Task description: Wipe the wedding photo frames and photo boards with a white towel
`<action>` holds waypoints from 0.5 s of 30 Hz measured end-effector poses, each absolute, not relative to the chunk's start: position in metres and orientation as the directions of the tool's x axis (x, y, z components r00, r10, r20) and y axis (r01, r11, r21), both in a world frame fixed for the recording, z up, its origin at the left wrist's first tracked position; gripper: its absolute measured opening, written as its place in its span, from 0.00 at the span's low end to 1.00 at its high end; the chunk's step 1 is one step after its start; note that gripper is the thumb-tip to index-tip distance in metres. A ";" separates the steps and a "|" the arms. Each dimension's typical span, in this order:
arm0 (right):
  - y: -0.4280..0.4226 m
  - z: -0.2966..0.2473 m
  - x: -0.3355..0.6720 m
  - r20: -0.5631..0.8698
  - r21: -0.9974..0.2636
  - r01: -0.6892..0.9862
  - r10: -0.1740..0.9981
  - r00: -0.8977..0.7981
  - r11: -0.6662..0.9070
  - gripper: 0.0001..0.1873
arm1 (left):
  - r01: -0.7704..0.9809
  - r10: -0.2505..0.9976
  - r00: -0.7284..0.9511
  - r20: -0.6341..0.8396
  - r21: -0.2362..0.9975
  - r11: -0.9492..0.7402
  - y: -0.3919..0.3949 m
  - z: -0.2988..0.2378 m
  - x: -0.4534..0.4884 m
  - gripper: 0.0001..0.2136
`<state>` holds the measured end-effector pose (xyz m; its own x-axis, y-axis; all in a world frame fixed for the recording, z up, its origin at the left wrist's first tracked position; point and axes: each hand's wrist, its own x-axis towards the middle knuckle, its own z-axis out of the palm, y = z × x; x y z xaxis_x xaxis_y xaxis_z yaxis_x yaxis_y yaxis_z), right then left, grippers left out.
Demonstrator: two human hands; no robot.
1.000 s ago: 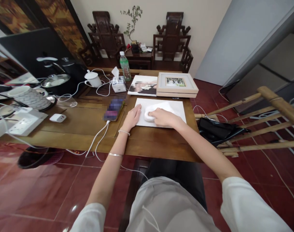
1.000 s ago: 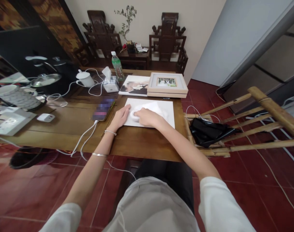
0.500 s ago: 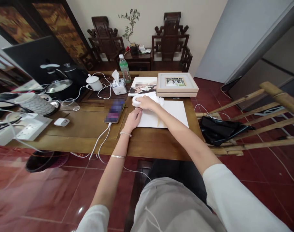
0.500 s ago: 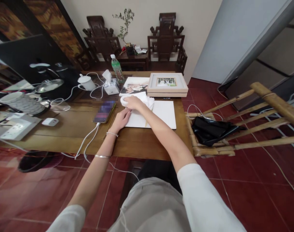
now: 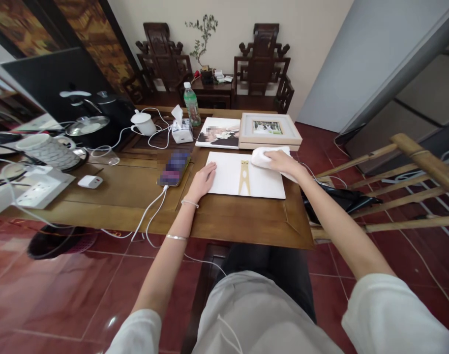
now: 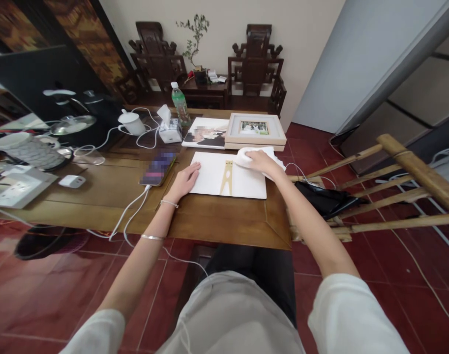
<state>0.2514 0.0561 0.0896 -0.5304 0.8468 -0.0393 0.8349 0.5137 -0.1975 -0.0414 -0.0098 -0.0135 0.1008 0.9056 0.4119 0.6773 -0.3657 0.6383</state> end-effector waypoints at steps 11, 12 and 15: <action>-0.080 0.084 0.279 -0.171 -0.163 0.717 0.697 -0.697 0.678 0.18 | 0.690 0.900 0.098 0.426 0.622 -0.369 -0.010 -0.013 -0.041 0.18; -0.077 0.084 0.278 -0.164 -0.167 0.712 0.693 -0.702 0.682 0.18 | 0.686 0.899 0.097 0.426 0.626 -0.371 -0.010 -0.013 -0.041 0.18; -0.048 0.081 0.275 -0.092 -0.191 0.711 0.708 -0.700 0.677 0.16 | 0.681 0.902 0.093 0.422 0.634 -0.367 -0.009 -0.015 -0.042 0.18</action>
